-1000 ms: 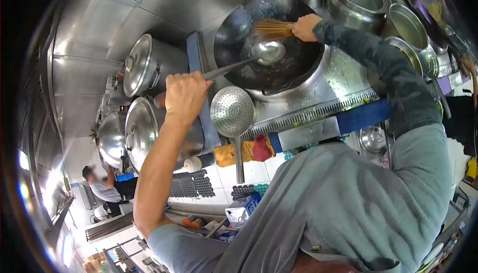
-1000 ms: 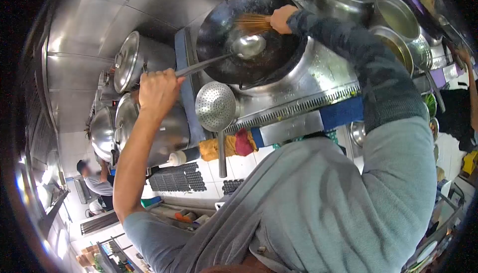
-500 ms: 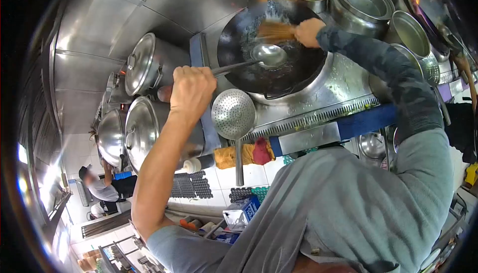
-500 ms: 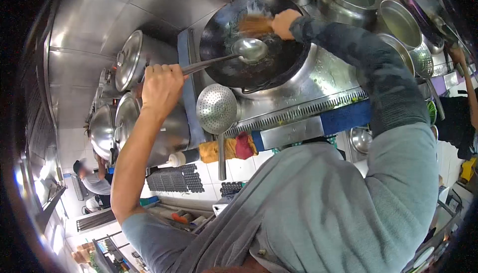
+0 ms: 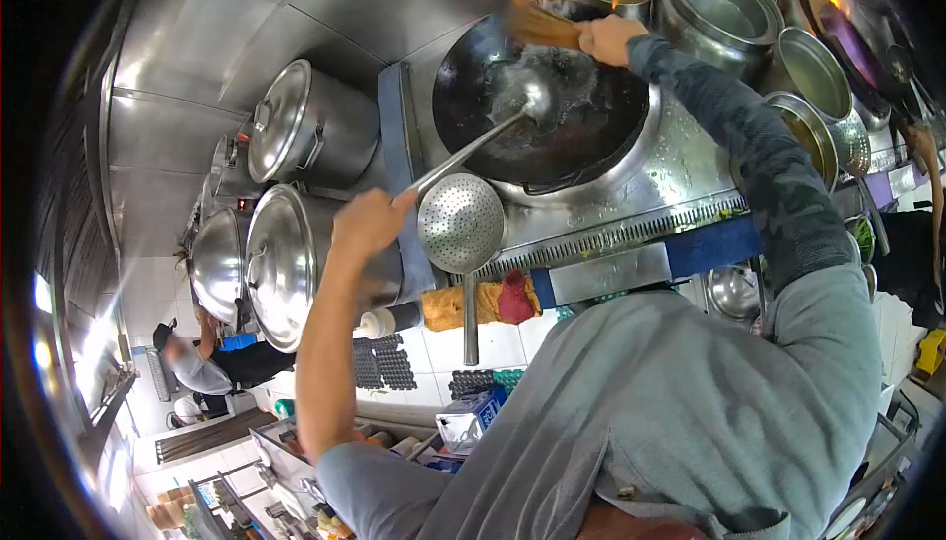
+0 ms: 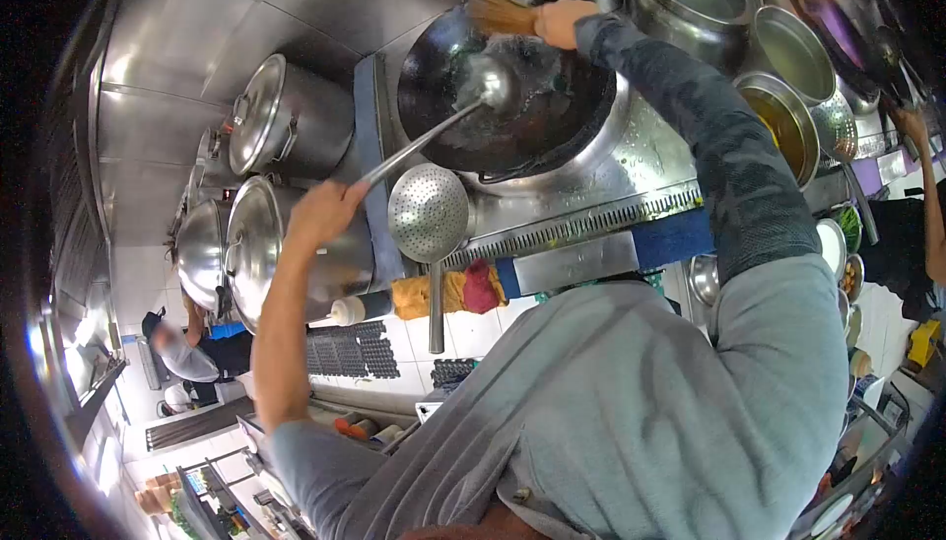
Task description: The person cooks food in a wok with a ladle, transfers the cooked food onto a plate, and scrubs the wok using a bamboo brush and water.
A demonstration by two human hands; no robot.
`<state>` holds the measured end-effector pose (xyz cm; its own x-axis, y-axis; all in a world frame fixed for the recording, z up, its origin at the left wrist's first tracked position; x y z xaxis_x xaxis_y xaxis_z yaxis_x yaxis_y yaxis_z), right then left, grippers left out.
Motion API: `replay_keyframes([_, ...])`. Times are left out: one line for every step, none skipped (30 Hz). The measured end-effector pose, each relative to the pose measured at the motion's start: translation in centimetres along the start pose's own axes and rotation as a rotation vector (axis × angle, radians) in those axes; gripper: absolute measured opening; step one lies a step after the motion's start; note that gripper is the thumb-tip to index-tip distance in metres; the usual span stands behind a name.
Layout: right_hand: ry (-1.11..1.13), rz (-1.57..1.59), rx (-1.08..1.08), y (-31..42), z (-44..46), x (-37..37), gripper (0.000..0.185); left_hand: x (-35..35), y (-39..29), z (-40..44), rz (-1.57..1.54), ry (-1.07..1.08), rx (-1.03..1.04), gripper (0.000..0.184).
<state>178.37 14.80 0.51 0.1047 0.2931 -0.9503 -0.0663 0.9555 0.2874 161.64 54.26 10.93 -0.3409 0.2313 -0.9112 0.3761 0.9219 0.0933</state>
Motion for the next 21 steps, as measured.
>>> replay_keyframes([-0.011,0.099,-0.006,0.0,-0.2,-0.6,0.042,4.2,2.9,0.1,-0.256,0.112,-0.116,0.053])
replay_keyframes([-0.021,0.197,-0.014,0.0,-0.4,-1.2,0.047,5.6,3.3,-0.7,-0.164,-0.038,-0.141,0.057])
replay_keyframes([0.116,0.26,0.053,0.1,-1.7,-0.9,0.047,7.3,3.0,-2.2,-0.071,-0.182,-0.16,0.061])
replay_keyframes([0.267,0.328,0.125,1.1,-4.2,0.0,0.047,9.8,2.9,-3.0,-0.082,-0.188,-0.196,0.063])
replay_keyframes([0.402,0.387,0.187,1.4,-5.2,0.4,0.047,11.4,3.0,-3.2,-0.097,-0.213,-0.233,0.065])
replay_keyframes([0.464,0.242,0.085,1.6,-5.1,1.7,0.046,13.0,3.1,-3.4,-0.138,-0.204,-0.242,0.065])
replay_keyframes([0.515,0.107,-0.028,1.7,-5.1,2.9,0.045,14.6,3.4,-4.2,-0.173,-0.181,-0.251,0.066])
replay_keyframes([0.5,0.077,-0.011,0.5,-4.6,2.2,0.045,15.3,3.5,-4.4,-0.218,-0.173,-0.26,0.066])
replay_keyframes([0.483,0.035,-0.002,-0.3,-3.9,1.5,0.044,16.0,3.5,-4.5,-0.264,-0.175,-0.272,0.066])
replay_keyframes([0.392,0.136,0.079,-1.3,-3.6,0.8,0.044,16.7,3.7,-4.8,-0.311,-0.172,-0.287,0.066])
replay_keyframes([0.347,0.229,0.004,-1.0,-3.8,1.3,0.045,17.2,3.8,-5.1,-0.35,-0.162,-0.303,0.066])
replay_keyframes([0.304,0.33,-0.067,-1.0,-4.5,3.1,0.046,17.4,3.5,-5.0,-0.392,-0.116,-0.303,0.065])
replay_keyframes([0.256,0.43,-0.141,-0.8,-4.9,3.5,0.047,17.7,3.5,-5.0,-0.428,-0.104,-0.305,0.065])
replay_keyframes([0.321,0.316,-0.098,-0.9,-5.0,3.9,0.046,18.0,3.4,-5.1,-0.464,-0.094,-0.306,0.065])
replay_keyframes([0.381,0.209,-0.046,-1.1,-5.5,3.7,0.046,18.2,3.5,-5.2,-0.489,-0.08,-0.302,0.065])
replay_keyframes([0.436,0.098,0.006,-1.7,-5.6,2.8,0.045,17.8,3.5,-5.4,-0.471,-0.102,-0.304,0.065])
replay_keyframes([0.487,-0.022,0.054,-2.0,-5.6,1.2,0.045,17.6,3.3,-5.7,-0.462,-0.13,-0.309,0.065])
replay_keyframes([0.465,0.106,0.153,-0.9,-7.1,-1.6,0.046,17.6,3.0,-5.9,-0.456,-0.153,-0.318,0.065])
replay_keyframes([0.373,0.128,0.108,0.3,-8.6,-1.5,0.046,18.0,3.2,-5.3,-0.476,-0.135,-0.3,0.065])
replay_keyframes([0.285,0.152,0.062,1.3,-10.0,-0.1,0.046,18.5,3.7,-4.5,-0.495,-0.114,-0.285,0.064])
replay_keyframes([0.202,0.178,0.017,2.2,-10.9,0.0,0.045,18.9,3.5,-4.2,-0.515,-0.088,-0.27,0.064])
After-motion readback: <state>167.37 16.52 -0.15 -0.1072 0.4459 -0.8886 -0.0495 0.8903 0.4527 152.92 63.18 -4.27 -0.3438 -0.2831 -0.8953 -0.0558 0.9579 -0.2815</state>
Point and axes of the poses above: each hand's wrist, its own z-axis towards the middle knuckle, its own x-axis out of the palm, y = z × x, the point moved 8 cm from there along z, towards the middle knuckle, and after that the axes turned 15 degrees about x, right-handed, at the moved point
